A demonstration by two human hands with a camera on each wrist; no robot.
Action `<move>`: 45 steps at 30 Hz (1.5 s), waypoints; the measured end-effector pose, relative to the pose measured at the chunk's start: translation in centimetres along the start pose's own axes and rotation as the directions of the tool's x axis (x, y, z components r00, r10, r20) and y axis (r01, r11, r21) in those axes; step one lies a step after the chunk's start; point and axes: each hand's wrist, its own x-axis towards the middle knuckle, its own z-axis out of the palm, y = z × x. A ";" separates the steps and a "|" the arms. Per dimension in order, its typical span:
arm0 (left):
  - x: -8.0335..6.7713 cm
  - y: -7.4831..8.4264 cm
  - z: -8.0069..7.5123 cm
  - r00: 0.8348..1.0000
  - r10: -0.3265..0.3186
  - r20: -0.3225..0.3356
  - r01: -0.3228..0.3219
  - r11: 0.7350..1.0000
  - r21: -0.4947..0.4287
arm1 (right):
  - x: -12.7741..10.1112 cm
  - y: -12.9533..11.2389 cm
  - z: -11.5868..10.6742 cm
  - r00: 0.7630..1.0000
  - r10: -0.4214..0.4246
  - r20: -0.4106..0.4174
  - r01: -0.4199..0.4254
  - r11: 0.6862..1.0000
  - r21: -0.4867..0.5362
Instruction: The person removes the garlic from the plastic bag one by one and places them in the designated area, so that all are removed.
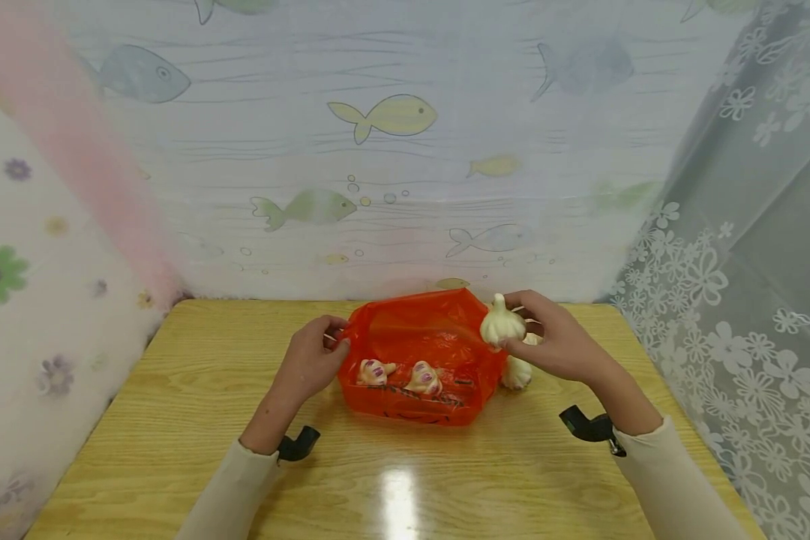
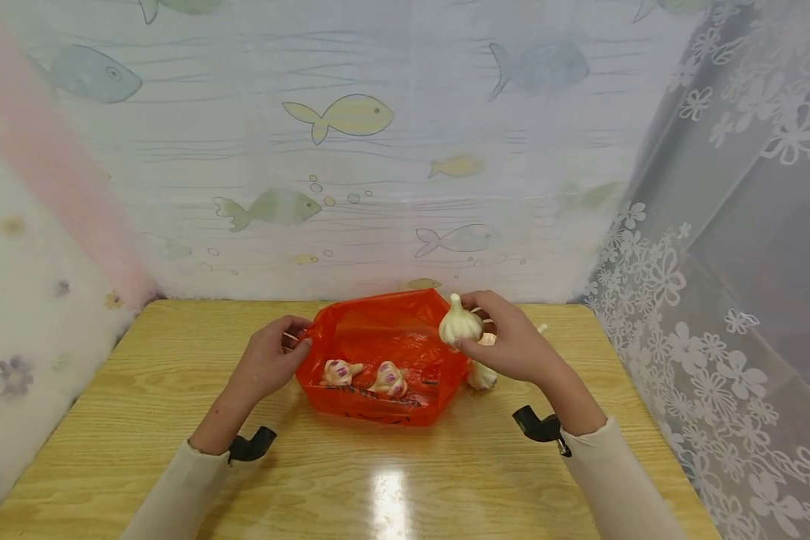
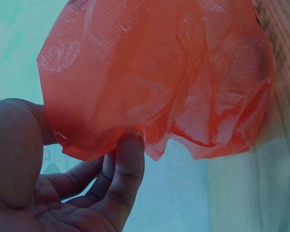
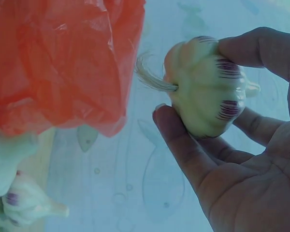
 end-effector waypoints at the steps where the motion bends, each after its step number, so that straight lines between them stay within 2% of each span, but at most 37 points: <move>1: 0.0 0.0 0.0 1.000 0.000 0.000 0.000 1.000 0.000 | -0.2 0.1 -0.1 1.000 0.001 -0.005 -0.001 1.000 -0.001; 11: 0.0 -0.1 0.1 1.000 -0.002 -0.001 0.002 1.000 0.000 | -2.1 1.3 -0.7 0.998 0.001 -0.062 0.000 1.000 0.024; 21: 0.0 -0.1 0.0 1.000 -0.002 -0.002 0.002 1.000 0.002 | -3.9 3.3 -1.0 0.995 0.067 -0.077 -0.061 0.995 0.074; 29: 0.0 -0.1 -0.1 1.000 -0.004 -0.001 0.004 1.000 0.001 | -5.5 4.7 -1.4 0.988 0.103 -0.119 -0.097 0.994 0.056; 40: 0.0 -0.1 -0.1 1.000 0.008 -0.007 -0.008 1.000 0.012 | -7.1 7.2 -1.6 0.973 0.200 -0.114 -0.195 0.979 0.051; 45: 0.0 -0.2 -0.1 1.000 0.019 -0.007 -0.019 1.000 0.006 | -7.7 8.2 -1.5 0.971 0.212 -0.114 -0.202 0.975 0.087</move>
